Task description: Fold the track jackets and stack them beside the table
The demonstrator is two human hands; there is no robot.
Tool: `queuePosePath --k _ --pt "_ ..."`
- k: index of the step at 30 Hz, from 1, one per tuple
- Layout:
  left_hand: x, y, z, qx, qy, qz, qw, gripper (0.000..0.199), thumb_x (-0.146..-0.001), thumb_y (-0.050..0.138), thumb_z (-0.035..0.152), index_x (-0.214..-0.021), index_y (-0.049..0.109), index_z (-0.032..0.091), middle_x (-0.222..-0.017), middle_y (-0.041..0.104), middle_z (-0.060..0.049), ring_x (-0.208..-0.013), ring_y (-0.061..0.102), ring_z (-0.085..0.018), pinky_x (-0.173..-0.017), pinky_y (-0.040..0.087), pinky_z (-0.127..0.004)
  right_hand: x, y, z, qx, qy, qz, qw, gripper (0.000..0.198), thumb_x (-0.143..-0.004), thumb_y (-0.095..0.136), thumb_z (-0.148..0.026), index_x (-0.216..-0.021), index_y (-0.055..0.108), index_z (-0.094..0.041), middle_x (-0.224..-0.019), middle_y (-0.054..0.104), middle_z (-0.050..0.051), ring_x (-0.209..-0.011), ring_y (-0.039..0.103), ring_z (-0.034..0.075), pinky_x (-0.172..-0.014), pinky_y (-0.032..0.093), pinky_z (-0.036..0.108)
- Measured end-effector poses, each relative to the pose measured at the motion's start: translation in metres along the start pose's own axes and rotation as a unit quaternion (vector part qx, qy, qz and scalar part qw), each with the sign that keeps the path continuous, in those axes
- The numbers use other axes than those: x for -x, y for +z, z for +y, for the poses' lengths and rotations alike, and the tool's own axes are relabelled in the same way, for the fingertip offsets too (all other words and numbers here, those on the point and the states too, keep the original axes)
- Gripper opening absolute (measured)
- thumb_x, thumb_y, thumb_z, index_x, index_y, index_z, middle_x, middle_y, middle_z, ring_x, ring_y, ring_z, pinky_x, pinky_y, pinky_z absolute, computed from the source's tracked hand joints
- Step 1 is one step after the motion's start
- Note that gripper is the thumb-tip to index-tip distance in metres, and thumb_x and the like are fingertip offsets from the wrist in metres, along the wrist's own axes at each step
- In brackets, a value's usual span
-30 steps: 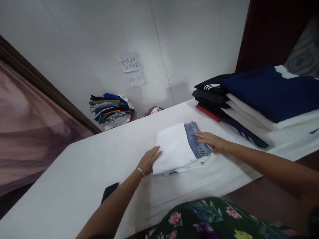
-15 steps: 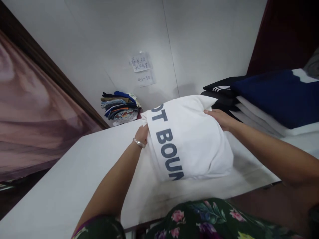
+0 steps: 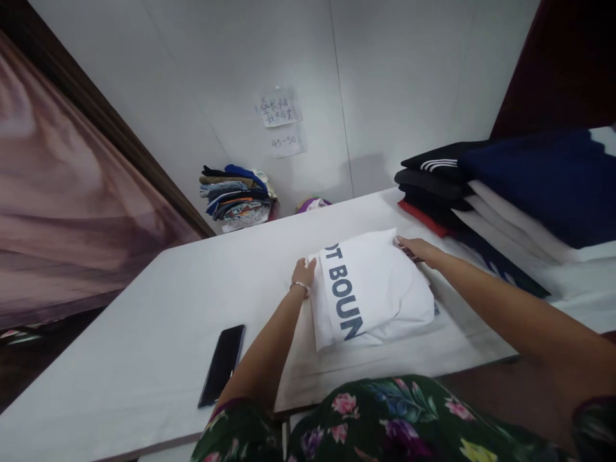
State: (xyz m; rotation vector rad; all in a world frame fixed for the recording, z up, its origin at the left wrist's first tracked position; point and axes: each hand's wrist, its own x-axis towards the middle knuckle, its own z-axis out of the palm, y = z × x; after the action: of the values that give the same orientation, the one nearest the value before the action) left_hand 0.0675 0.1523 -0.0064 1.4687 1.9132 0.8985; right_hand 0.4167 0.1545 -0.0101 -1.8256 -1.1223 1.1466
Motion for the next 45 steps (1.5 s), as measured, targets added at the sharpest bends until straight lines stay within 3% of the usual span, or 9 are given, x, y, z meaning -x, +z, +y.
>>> queuePosePath --k 5,9,12,16,20,26,31,38,45 --pt "0.051 0.021 0.021 -0.130 0.191 -0.063 0.971 0.058 -0.085 0.055 0.047 -0.135 0.046 0.019 -0.151 0.033 -0.012 -0.141 0.025 -0.027 -0.115 0.018 -0.043 0.005 -0.001 -0.008 0.006 -0.087 0.048 0.995 0.038 -0.083 0.054 -0.050 -0.102 0.065 -0.018 -0.106 0.067 0.007 -0.091 0.061 0.018 -0.068 0.046 0.024" --pt "0.101 0.033 0.025 -0.210 0.284 -0.143 0.925 0.061 -0.086 0.052 0.052 -0.139 0.042 0.022 -0.154 0.027 -0.012 -0.143 0.019 -0.030 -0.114 0.011 -0.054 0.030 -0.005 -0.001 0.005 -0.106 0.063 0.992 0.048 -0.080 0.058 -0.049 -0.118 0.059 -0.019 -0.099 0.067 0.008 -0.071 0.060 0.016 -0.054 0.044 0.023" --pt "0.126 0.032 0.018 -0.225 0.372 -0.163 0.886 0.066 -0.085 0.052 0.056 -0.139 0.043 0.020 -0.152 0.030 -0.015 -0.141 0.022 -0.031 -0.113 0.013 -0.056 0.052 -0.014 0.015 -0.004 -0.052 0.024 0.998 0.054 -0.080 0.059 -0.050 -0.123 0.056 -0.018 -0.089 0.067 0.009 -0.056 0.056 0.013 -0.048 0.043 0.025" --pt "0.140 0.032 0.008 -0.243 0.463 -0.172 0.835 0.071 -0.079 0.057 0.058 -0.137 0.046 0.018 -0.149 0.034 -0.017 -0.139 0.027 -0.035 -0.111 0.013 -0.060 0.073 -0.022 0.029 -0.042 0.007 -0.091 0.995 0.044 -0.080 0.058 -0.056 -0.096 0.064 -0.016 -0.073 0.065 0.006 -0.054 0.054 0.012 -0.046 0.040 0.022" --pt "0.141 0.039 0.010 -0.270 0.465 -0.154 0.829 0.055 -0.085 0.056 0.043 -0.134 0.049 0.019 -0.147 0.039 -0.015 -0.137 0.032 -0.033 -0.110 0.019 -0.058 0.084 -0.019 0.027 -0.066 -0.002 -0.132 0.989 0.041 -0.076 0.064 -0.055 -0.092 0.065 -0.017 -0.081 0.069 0.008 -0.062 0.058 0.014 -0.048 0.042 0.021" --pt "0.139 0.039 0.014 -0.270 0.457 -0.133 0.837 0.046 -0.088 0.048 0.026 -0.133 0.049 0.020 -0.140 0.049 -0.011 -0.133 0.039 -0.030 -0.108 0.028 -0.053 0.084 -0.009 0.037 -0.153 -0.071 -0.166 0.972 0.058 -0.066 0.076 -0.032 -0.119 0.059 -0.019 -0.106 0.070 0.008 -0.090 0.065 0.022 -0.070 0.052 0.029" --pt "0.143 0.043 -0.001 -0.307 0.503 -0.124 0.799 0.045 -0.089 0.049 0.032 -0.133 0.050 0.020 -0.144 0.045 -0.009 -0.135 0.035 -0.030 -0.109 0.025 -0.054 0.076 -0.009 0.052 -0.084 -0.111 -0.149 0.979 0.062 -0.065 0.075 -0.028 -0.123 0.058 -0.016 -0.097 0.071 0.007 -0.083 0.066 0.021 -0.071 0.053 0.030" --pt "0.144 0.038 0.002 -0.284 0.498 -0.135 0.808 0.060 -0.086 0.049 0.058 -0.130 0.053 0.018 -0.142 0.047 -0.012 -0.135 0.035 -0.031 -0.110 0.025 -0.053 0.040 -0.013 0.020 -0.056 -0.079 0.014 0.995 0.060 -0.078 0.066 -0.036 -0.132 0.051 -0.013 -0.115 0.064 0.014 -0.084 0.064 0.018 -0.055 0.051 0.022" --pt "0.119 0.034 0.008 -0.332 0.405 -0.082 0.848 0.061 -0.088 0.044 0.057 -0.137 0.047 0.020 -0.150 0.035 -0.011 -0.141 0.024 -0.030 -0.113 0.015 -0.057 0.000 0.009 -0.001 -0.034 -0.058 0.055 0.996 0.054 -0.080 0.063 -0.038 -0.125 0.056 -0.010 -0.102 0.068 0.016 -0.072 0.065 0.017 -0.055 0.050 0.024"
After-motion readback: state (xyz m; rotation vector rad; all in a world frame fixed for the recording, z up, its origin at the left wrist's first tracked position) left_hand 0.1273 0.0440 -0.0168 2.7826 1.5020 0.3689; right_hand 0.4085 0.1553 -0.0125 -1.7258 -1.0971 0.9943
